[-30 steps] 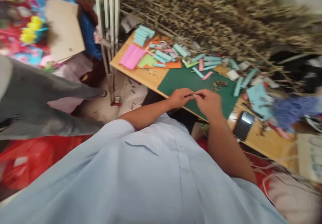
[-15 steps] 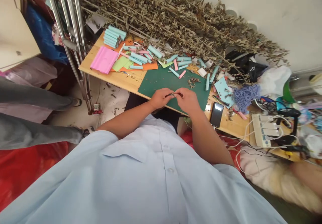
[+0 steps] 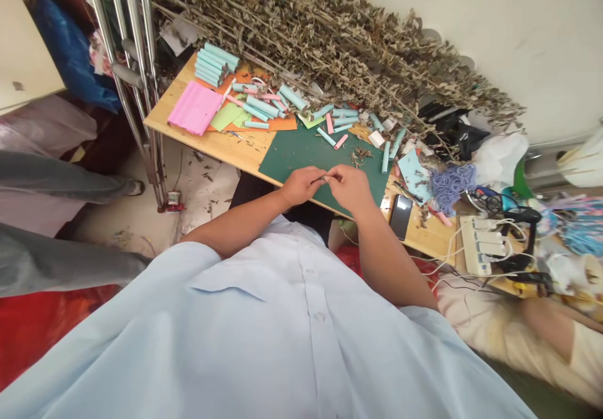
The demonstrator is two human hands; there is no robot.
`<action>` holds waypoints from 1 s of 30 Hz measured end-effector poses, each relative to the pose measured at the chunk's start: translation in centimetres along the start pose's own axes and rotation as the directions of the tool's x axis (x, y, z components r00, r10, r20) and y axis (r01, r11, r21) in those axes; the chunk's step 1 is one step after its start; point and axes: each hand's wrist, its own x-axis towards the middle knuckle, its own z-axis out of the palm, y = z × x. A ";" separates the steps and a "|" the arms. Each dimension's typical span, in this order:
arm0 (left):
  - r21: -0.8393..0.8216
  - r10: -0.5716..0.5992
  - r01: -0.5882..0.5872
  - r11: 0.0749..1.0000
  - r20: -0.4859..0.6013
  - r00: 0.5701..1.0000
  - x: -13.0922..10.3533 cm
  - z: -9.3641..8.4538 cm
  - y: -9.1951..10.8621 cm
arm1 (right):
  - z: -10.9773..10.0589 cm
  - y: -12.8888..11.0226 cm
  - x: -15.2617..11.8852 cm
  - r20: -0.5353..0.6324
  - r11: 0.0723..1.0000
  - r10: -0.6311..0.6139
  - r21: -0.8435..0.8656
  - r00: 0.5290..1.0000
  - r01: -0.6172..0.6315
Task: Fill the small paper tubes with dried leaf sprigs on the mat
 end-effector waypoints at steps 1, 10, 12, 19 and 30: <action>0.002 0.000 0.000 1.000 0.003 1.000 0.0 0.0 0.0 | -0.1 0.0 -0.1 0.004 1.000 -0.031 0.001 0.999 0.031; -0.002 0.012 -0.012 1.000 0.002 1.000 0.0 0.0 0.0 | 0.1 0.3 -0.4 -0.014 0.999 -0.026 -0.023 1.000 0.026; -0.003 0.018 -0.018 1.000 -0.006 1.000 0.0 0.1 -0.1 | 0.2 0.3 -0.3 -0.008 1.000 0.002 -0.021 1.000 -0.002; -0.010 0.016 -0.017 1.000 -0.015 1.000 0.1 0.2 -0.1 | -0.4 -0.3 1.0 0.049 0.992 0.118 -0.041 0.992 -0.116; -0.018 -0.015 0.015 1.000 -0.002 1.000 0.1 0.3 -0.3 | -0.8 -0.4 0.6 0.109 0.979 -0.121 -0.154 0.987 0.137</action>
